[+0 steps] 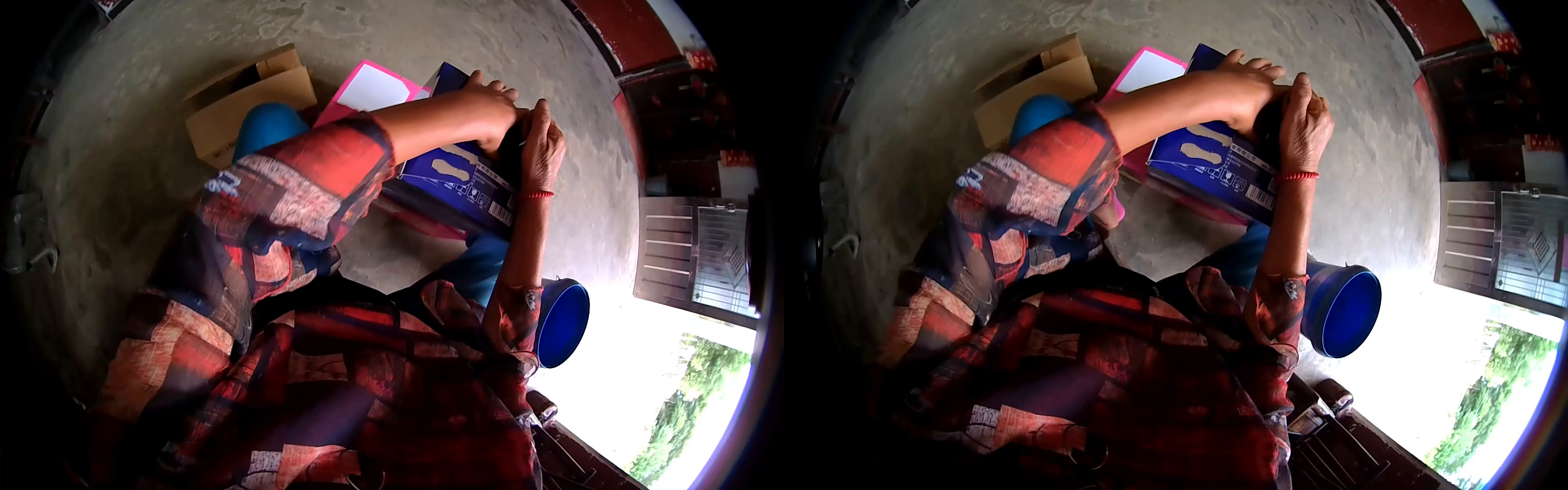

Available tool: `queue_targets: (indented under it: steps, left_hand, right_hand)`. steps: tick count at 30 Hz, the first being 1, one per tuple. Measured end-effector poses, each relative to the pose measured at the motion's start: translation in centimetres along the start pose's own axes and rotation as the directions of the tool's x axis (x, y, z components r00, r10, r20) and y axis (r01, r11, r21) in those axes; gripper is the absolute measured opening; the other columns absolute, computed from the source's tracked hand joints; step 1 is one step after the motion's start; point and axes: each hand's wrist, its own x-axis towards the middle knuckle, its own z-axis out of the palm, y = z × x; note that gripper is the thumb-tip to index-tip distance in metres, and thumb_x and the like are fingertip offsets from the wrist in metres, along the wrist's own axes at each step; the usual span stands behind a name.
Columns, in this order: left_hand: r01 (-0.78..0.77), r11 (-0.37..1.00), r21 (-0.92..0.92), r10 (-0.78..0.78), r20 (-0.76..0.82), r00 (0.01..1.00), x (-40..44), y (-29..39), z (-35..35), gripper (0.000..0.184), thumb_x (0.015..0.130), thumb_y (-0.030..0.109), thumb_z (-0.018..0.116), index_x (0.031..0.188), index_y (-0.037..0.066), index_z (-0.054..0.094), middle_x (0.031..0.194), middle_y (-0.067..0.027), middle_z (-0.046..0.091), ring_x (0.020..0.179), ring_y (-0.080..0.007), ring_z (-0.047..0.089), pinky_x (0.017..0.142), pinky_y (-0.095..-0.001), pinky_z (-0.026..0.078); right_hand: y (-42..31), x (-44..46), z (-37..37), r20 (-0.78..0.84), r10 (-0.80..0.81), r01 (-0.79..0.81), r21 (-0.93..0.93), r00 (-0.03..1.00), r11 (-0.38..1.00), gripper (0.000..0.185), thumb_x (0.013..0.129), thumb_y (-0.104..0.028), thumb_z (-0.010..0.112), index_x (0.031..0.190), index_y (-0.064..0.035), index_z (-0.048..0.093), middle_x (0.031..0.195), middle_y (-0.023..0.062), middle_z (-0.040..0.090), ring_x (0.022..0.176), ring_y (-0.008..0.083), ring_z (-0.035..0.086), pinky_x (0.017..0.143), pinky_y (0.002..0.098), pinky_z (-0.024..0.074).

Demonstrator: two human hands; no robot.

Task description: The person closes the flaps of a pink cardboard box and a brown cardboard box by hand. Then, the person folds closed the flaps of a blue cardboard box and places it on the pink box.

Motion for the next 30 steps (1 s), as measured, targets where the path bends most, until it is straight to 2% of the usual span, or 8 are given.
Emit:
queue_targets:
  steps: [3, 9, 12, 14, 18, 23, 26, 30]
  left_hand:
    - [0.046, 0.995, 0.088, -0.061, 0.18, 0.982, 0.9, 0.5, -0.4, 0.089, 0.059, 0.032, 0.075, 0.135, 0.024, 0.029, 0.143, -0.0098, 0.02, 0.132, -0.0268, 0.017, 0.1, -0.0593, 0.017]
    - [0.022, 0.968, 0.251, -0.032, 0.036, 0.999, 1.7, 0.7, 2.4, 0.079, 0.068, 0.02, 0.066, 0.136, 0.019, 0.026, 0.143, -0.0102, 0.018, 0.132, -0.0274, 0.016, 0.102, -0.0582, 0.014]
    - [-0.011, 0.968, 0.251, 0.051, -0.155, 0.987, 2.2, -0.4, 4.2, 0.08, 0.069, 0.022, 0.064, 0.137, 0.017, 0.023, 0.143, -0.0099, 0.018, 0.132, -0.0284, 0.019, 0.101, -0.0585, 0.016]
    - [-0.155, 0.976, 0.152, 0.2, -0.356, 0.913, 1.9, -1.3, 4.5, 0.06, 0.071, 0.02, 0.059, 0.128, 0.013, 0.039, 0.136, -0.0103, 0.033, 0.127, -0.0268, 0.028, 0.102, -0.0554, 0.019]
    - [-0.292, 0.955, 0.046, 0.284, -0.417, 0.864, 1.0, -1.7, 3.3, 0.033, 0.073, 0.021, 0.056, 0.105, 0.012, 0.054, 0.112, -0.0054, 0.053, 0.114, -0.0247, 0.045, 0.1, -0.0537, 0.023]
    - [-0.31, 0.951, 0.021, 0.303, -0.286, 0.909, 0.5, -1.8, 2.7, 0.045, 0.069, 0.014, 0.059, 0.113, 0.012, 0.048, 0.116, -0.0021, 0.05, 0.116, -0.0234, 0.042, 0.1, -0.0555, 0.024]
    - [-0.301, 0.951, 0.069, 0.306, -0.332, 0.892, 0.1, -1.3, 2.3, 0.05, 0.07, 0.015, 0.059, 0.118, 0.013, 0.044, 0.118, -0.0028, 0.049, 0.117, -0.0228, 0.041, 0.1, -0.0554, 0.023]
    - [-0.239, 0.971, -0.016, 0.23, -0.22, 0.948, -0.3, -0.7, 1.5, 0.054, 0.068, 0.017, 0.06, 0.119, 0.013, 0.044, 0.111, -0.0045, 0.054, 0.112, -0.0236, 0.046, 0.095, -0.0514, 0.029]
  right_hand:
    - [0.3, 0.0, 0.2, -0.035, -0.063, 0.062, -0.006, 0.997, 0.998, 0.051, 0.089, -0.039, 0.043, 0.061, 0.0017, 0.056, 0.06, 0.0155, 0.054, 0.06, 0.0265, 0.051, 0.062, 0.0381, 0.0402]
    - [0.9, 0.0, 0.2, -0.097, -0.074, 0.074, -0.007, 0.993, 0.997, 0.049, 0.089, -0.038, 0.043, 0.064, 0.0011, 0.059, 0.061, 0.0151, 0.057, 0.063, 0.0265, 0.053, 0.065, 0.0369, 0.0418]
    - [0.9, 0.0, 0.3, -0.076, -0.048, 0.047, -0.008, 0.996, 0.999, 0.046, 0.089, -0.036, 0.044, 0.068, 0.0006, 0.061, 0.063, 0.0155, 0.058, 0.062, 0.026, 0.054, 0.063, 0.0355, 0.0427]
    - [0.5, -0.2, 0.4, -0.113, -0.122, 0.131, 0.085, 0.986, 0.988, 0.046, 0.089, -0.035, 0.044, 0.068, 0.0019, 0.06, 0.062, 0.0139, 0.057, 0.057, 0.0214, 0.052, 0.058, 0.0334, 0.0424]
    - [-0.1, -0.2, 0.4, -0.099, -0.056, 0.072, 0.165, 0.994, 0.984, 0.047, 0.09, -0.035, 0.044, 0.065, 0.0027, 0.058, 0.056, 0.0094, 0.053, 0.053, 0.0147, 0.048, 0.053, 0.0305, 0.0402]
    - [-0.6, -0.5, -0.1, -0.064, -0.054, 0.07, 0.287, 0.997, 0.955, 0.048, 0.092, -0.035, 0.039, 0.064, 0.0001, 0.056, 0.059, 0.001, 0.049, 0.057, 0.009, 0.043, 0.055, 0.024, 0.0349]
    - [-1.3, -0.6, -0.1, -0.084, -0.078, 0.101, 0.334, 0.993, 0.937, 0.049, 0.093, -0.036, 0.036, 0.066, 0.0002, 0.056, 0.06, 0.0012, 0.049, 0.058, 0.009, 0.042, 0.057, 0.0238, 0.0348]
    - [-1.2, -0.6, -0.4, -0.11, -0.063, 0.1, 0.374, 0.992, 0.922, 0.049, 0.093, -0.037, 0.036, 0.066, -0.0005, 0.056, 0.06, 0.0006, 0.048, 0.058, 0.0086, 0.041, 0.057, 0.023, 0.0336]
